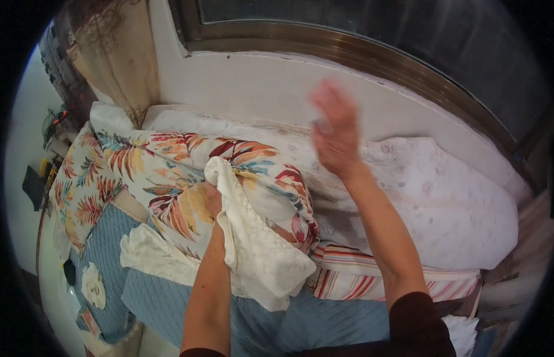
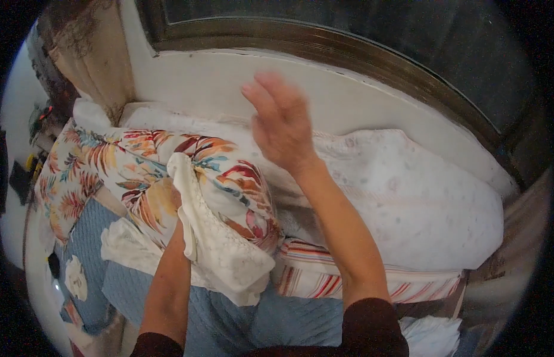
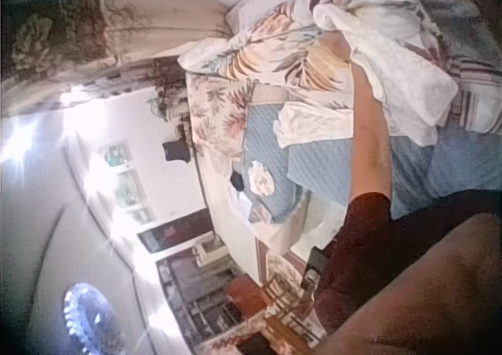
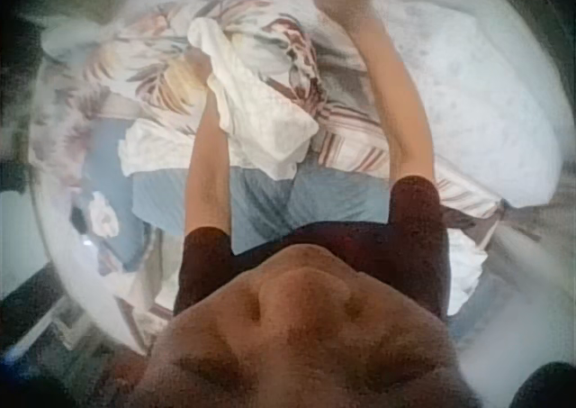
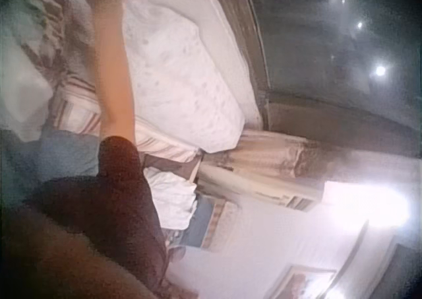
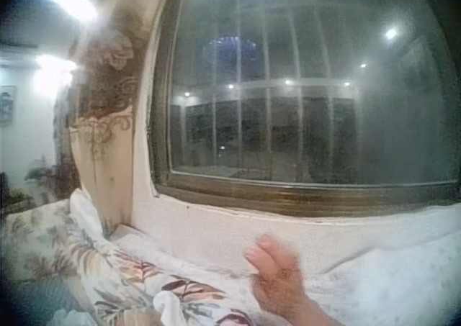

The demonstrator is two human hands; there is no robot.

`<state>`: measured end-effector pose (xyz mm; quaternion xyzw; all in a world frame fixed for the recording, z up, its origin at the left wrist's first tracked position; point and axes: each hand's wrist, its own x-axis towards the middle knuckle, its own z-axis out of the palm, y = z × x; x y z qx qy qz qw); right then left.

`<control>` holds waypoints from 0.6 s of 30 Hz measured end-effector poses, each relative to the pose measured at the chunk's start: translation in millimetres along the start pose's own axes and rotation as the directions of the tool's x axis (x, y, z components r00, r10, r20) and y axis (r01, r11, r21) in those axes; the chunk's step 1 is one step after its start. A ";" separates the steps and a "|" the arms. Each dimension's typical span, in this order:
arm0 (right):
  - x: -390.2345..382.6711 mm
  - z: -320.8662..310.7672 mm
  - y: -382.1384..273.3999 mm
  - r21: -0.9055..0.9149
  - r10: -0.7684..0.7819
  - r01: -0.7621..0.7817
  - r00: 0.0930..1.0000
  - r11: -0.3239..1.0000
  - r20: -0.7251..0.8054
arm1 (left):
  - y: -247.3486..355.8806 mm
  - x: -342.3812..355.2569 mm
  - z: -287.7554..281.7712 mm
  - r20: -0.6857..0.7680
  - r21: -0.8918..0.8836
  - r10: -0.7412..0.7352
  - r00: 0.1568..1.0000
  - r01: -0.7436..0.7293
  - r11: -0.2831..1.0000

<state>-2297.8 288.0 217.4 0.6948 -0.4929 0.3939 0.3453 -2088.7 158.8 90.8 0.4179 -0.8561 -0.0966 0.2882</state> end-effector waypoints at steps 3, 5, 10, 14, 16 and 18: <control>-90.7 52.1 26.0 -0.207 0.236 -0.163 0.885 0.965 0.401 | -4.5 3.9 0.1 0.008 -0.018 0.003 1.000 -0.003 1.000; -53.5 46.8 2.2 -0.266 0.356 -0.247 0.473 0.932 0.806 | -13.0 -0.1 -2.3 0.018 0.001 -0.014 1.000 0.014 1.000; 3.8 -104.3 -65.3 -0.457 0.160 0.003 0.934 0.890 0.319 | -10.7 -3.9 -0.7 0.008 -0.013 -0.018 1.000 0.018 1.000; -88.2 -113.6 -8.6 -0.660 0.556 0.061 0.486 0.749 0.675 | -9.3 -3.4 0.6 0.016 -0.056 -0.019 1.000 0.020 0.998; -74.8 -104.2 -8.7 -0.648 0.574 0.078 0.393 0.757 0.718 | -23.2 -9.9 -18.1 0.020 -0.057 -0.065 0.998 0.066 0.996; -89.0 -104.2 -9.6 -0.444 0.534 -0.310 0.613 0.841 0.582 | -22.9 -23.4 -46.4 -0.063 -0.075 -0.150 0.987 0.145 0.987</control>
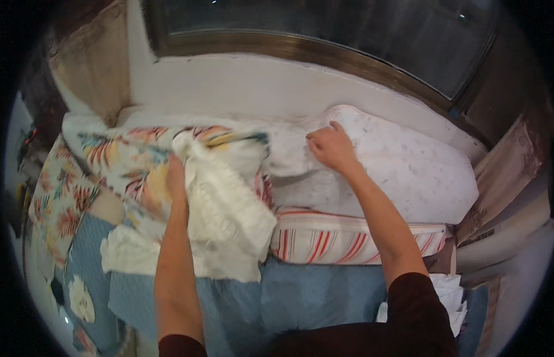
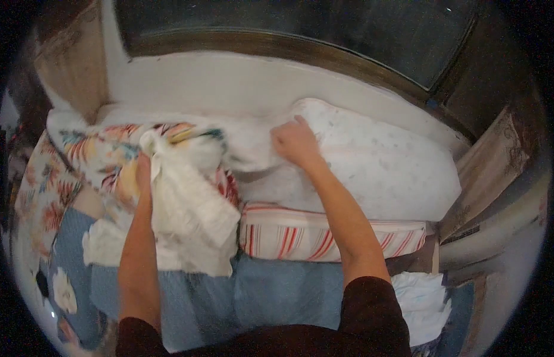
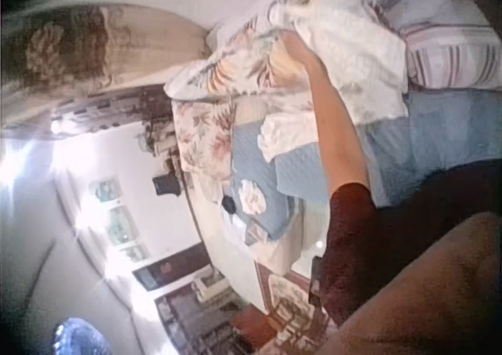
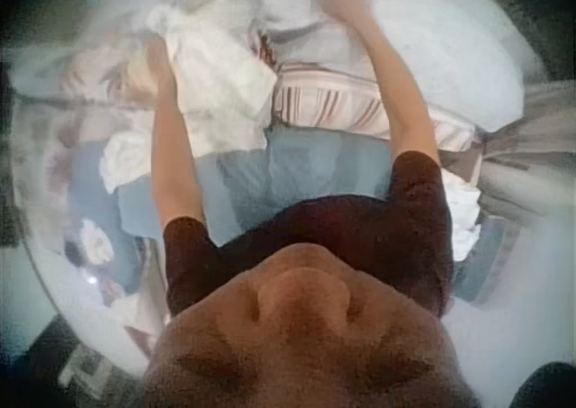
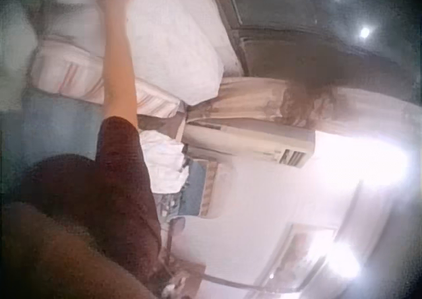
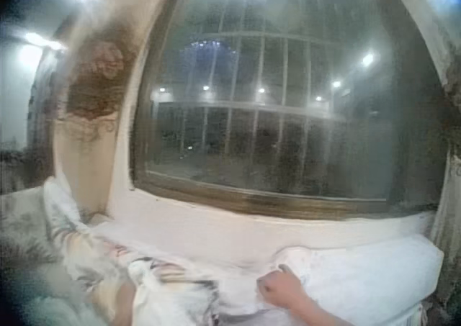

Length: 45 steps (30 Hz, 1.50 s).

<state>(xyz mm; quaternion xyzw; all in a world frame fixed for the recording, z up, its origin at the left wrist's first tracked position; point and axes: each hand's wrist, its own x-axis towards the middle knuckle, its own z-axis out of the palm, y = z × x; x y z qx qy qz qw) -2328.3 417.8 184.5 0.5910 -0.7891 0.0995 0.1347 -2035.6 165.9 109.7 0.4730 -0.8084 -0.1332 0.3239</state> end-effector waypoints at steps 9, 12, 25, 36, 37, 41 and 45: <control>-74.0 -124.5 -136.6 0.904 -0.182 0.088 0.983 0.418 -0.011 | 156.3 -117.3 -150.5 -0.087 -0.601 0.501 0.861 -0.446 0.663; -104.9 -146.9 -154.0 0.897 -0.307 0.014 0.942 0.441 0.137 | 177.6 -117.7 -195.4 -0.041 -0.567 0.554 0.832 -0.476 0.673; -281.5 -301.1 93.8 0.677 0.704 -0.247 0.430 0.694 -0.565 | 42.1 -12.7 -309.5 0.080 0.368 0.515 0.854 -0.505 0.781; -419.7 -386.6 167.0 -0.298 0.501 -0.880 0.459 0.369 -0.734 | 123.2 -44.8 -220.2 0.280 -0.299 0.604 0.746 -0.530 0.794; -452.9 -389.0 174.7 -0.299 0.504 -0.894 0.438 0.335 -0.744 | 125.9 -67.0 -208.6 0.292 -0.252 0.611 0.736 -0.557 0.791; -536.5 -379.0 162.1 -0.393 0.635 -0.919 0.281 -0.040 -0.719 | 163.8 -124.9 -214.9 0.612 -0.201 0.640 0.465 -0.691 0.694; -642.1 -365.0 219.3 -0.107 0.781 -0.994 0.096 0.038 -0.617 | 205.0 -122.5 -186.5 0.447 -0.049 0.712 0.541 -0.781 0.623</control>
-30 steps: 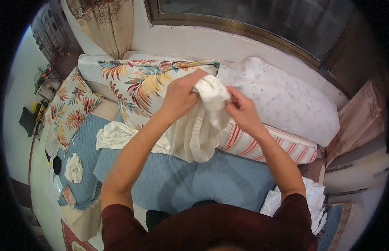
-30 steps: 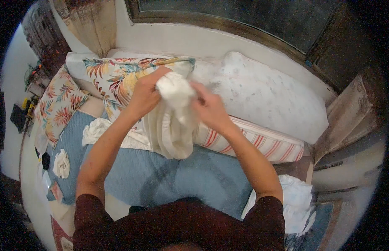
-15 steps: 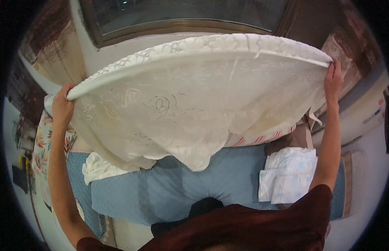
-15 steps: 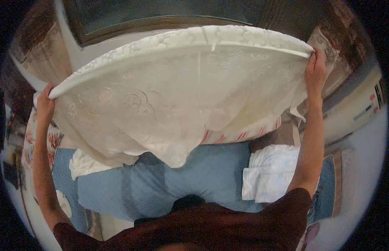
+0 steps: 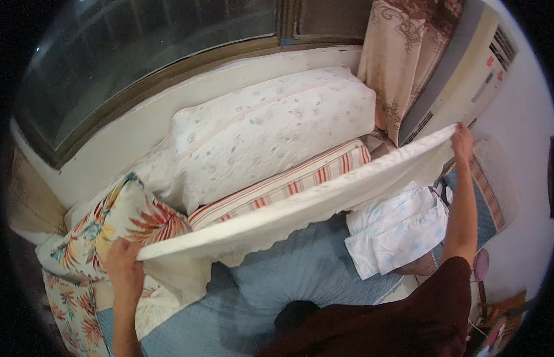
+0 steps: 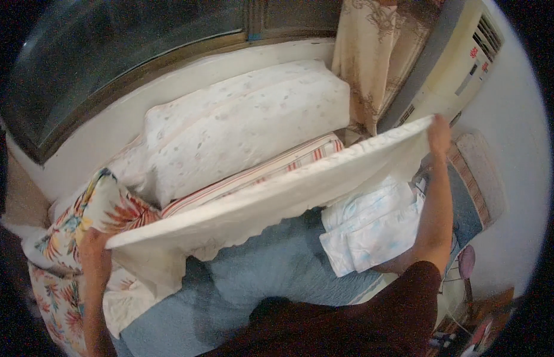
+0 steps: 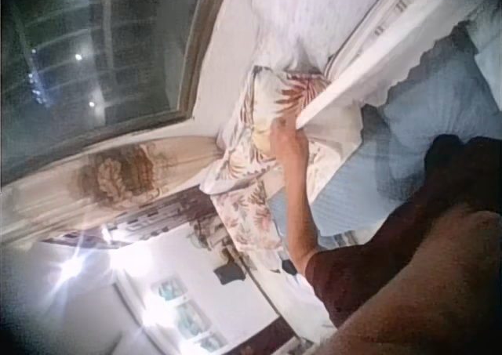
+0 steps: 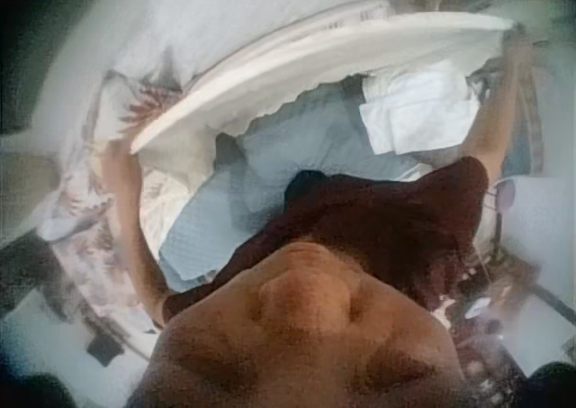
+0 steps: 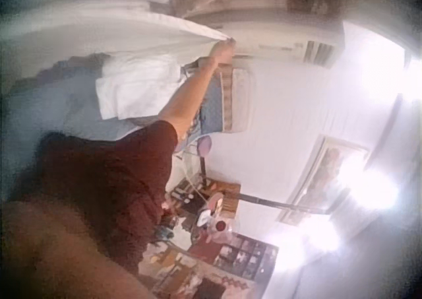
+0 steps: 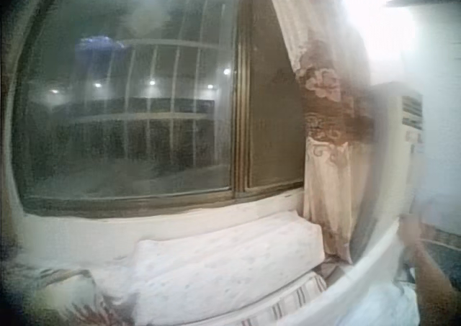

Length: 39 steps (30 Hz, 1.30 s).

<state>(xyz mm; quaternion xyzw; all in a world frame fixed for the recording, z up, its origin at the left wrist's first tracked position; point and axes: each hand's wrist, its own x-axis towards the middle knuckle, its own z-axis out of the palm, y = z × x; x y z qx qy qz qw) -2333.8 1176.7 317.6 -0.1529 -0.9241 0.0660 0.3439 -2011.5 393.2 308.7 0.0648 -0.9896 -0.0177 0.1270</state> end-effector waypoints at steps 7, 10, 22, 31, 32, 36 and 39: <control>8.3 104.3 -163.4 0.686 0.221 -0.294 0.956 0.666 0.195 | -84.6 72.8 35.1 -0.222 -0.345 -0.258 0.940 0.172 0.923; 32.4 143.9 -219.0 0.706 0.136 -0.189 0.982 0.682 0.131 | -135.5 103.2 46.4 -0.014 -0.879 -0.640 0.768 0.296 0.374; 16.7 247.7 -346.0 0.403 -0.131 0.054 0.977 0.913 0.166 | -142.4 193.4 167.9 -0.188 -0.605 -0.622 0.760 0.409 0.682; 44.8 263.9 -340.0 0.324 -0.097 0.057 0.989 0.944 0.108 | -144.9 195.6 241.7 -0.440 -0.348 -0.398 0.805 0.255 0.902; 39.9 259.4 -352.0 0.350 -0.107 0.055 0.986 0.935 0.129 | -187.2 180.3 256.4 -0.512 -0.123 -0.249 0.822 0.217 0.968; 70.5 258.9 -328.2 0.093 -0.148 0.140 0.985 0.986 0.084 | -139.6 216.8 278.2 -0.228 -0.348 -0.415 0.881 0.325 0.879; 47.2 230.9 -356.3 0.214 -0.266 0.235 0.955 0.948 0.134 | -141.4 213.1 267.4 -0.275 -0.368 -0.397 0.876 0.285 0.885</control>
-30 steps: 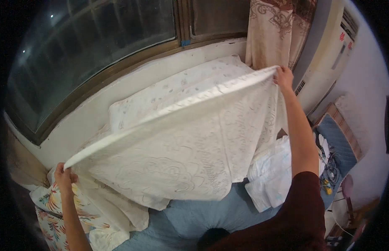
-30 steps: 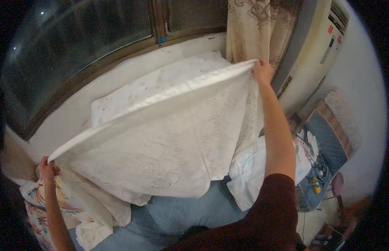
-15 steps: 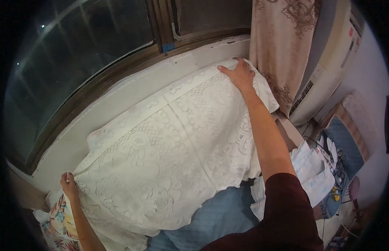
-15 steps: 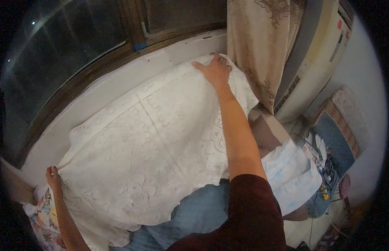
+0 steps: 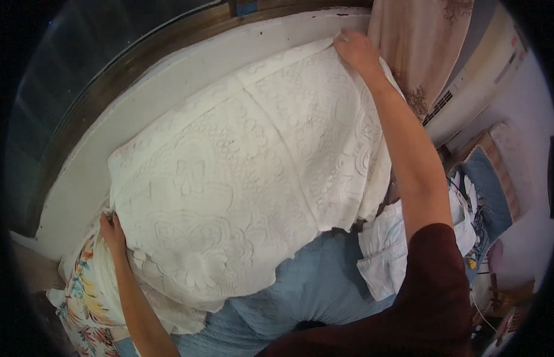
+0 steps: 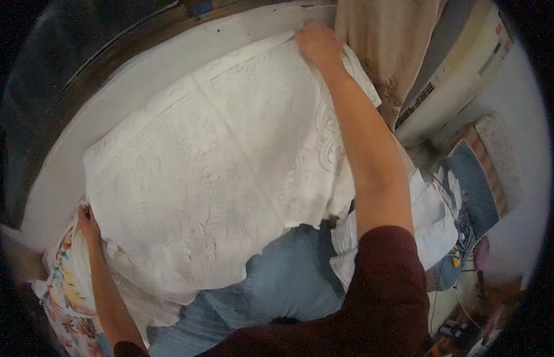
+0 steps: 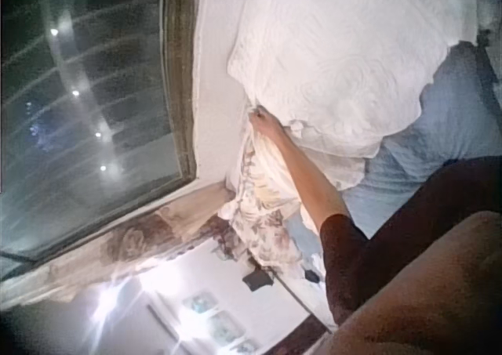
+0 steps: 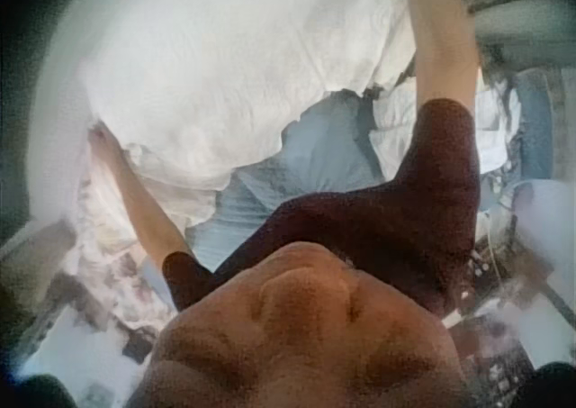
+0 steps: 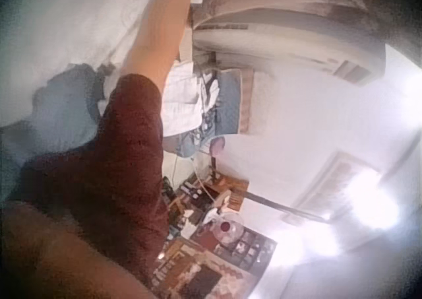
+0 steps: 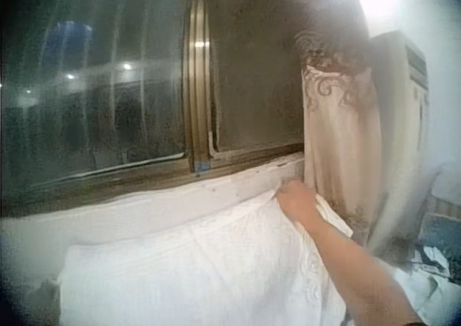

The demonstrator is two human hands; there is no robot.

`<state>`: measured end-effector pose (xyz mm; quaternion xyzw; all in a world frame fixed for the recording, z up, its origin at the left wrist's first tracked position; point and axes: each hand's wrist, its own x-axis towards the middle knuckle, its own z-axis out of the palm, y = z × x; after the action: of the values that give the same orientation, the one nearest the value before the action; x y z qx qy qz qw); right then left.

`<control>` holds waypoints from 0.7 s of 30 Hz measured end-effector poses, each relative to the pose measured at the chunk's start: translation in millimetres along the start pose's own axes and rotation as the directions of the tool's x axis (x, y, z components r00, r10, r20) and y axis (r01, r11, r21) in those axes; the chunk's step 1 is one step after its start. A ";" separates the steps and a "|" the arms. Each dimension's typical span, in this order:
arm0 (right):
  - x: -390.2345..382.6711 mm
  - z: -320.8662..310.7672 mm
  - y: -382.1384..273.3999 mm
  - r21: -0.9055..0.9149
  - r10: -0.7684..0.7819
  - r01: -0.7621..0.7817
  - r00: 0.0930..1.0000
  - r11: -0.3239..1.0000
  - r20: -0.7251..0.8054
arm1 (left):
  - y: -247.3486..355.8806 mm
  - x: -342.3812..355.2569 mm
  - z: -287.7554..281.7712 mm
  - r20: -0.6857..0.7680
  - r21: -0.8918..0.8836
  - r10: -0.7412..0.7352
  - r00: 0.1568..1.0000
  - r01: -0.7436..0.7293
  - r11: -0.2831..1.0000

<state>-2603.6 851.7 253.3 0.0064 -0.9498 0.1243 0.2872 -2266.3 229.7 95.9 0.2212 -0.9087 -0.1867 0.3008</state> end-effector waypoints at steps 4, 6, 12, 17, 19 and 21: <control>-94.3 6.7 -107.7 0.331 -0.305 0.263 0.949 0.906 0.081 | -25.1 -1.8 -11.7 -0.023 -0.047 -0.082 0.996 0.081 0.996; -122.9 30.4 -117.4 0.047 -0.374 0.375 0.927 0.926 -0.032 | -21.0 0.0 -11.6 -0.003 -0.319 -0.159 0.987 0.150 0.936; -110.9 9.2 -102.6 0.027 -0.281 0.280 0.948 0.960 0.150 | 69.6 4.5 -73.8 0.050 -0.739 -0.300 0.953 0.237 0.631; -108.7 8.8 -125.4 0.006 -0.309 0.316 0.923 0.949 0.228 | 55.6 -54.6 -156.9 -0.092 -0.635 -0.207 0.974 0.103 0.766; -103.4 5.0 -130.9 -0.019 -0.306 0.323 0.913 0.946 0.270 | 40.1 -74.7 -165.5 -0.110 -0.552 -0.186 0.976 0.096 0.829; -98.1 2.3 -140.9 -0.101 -0.234 0.266 0.938 0.959 0.255 | 29.9 -84.1 -172.1 -0.295 -0.003 0.159 0.942 -0.167 0.986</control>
<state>-2511.2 708.9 230.5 0.1229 -0.9751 0.0208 0.1833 -2106.0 262.4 199.9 0.1662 -0.8665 -0.1390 0.4498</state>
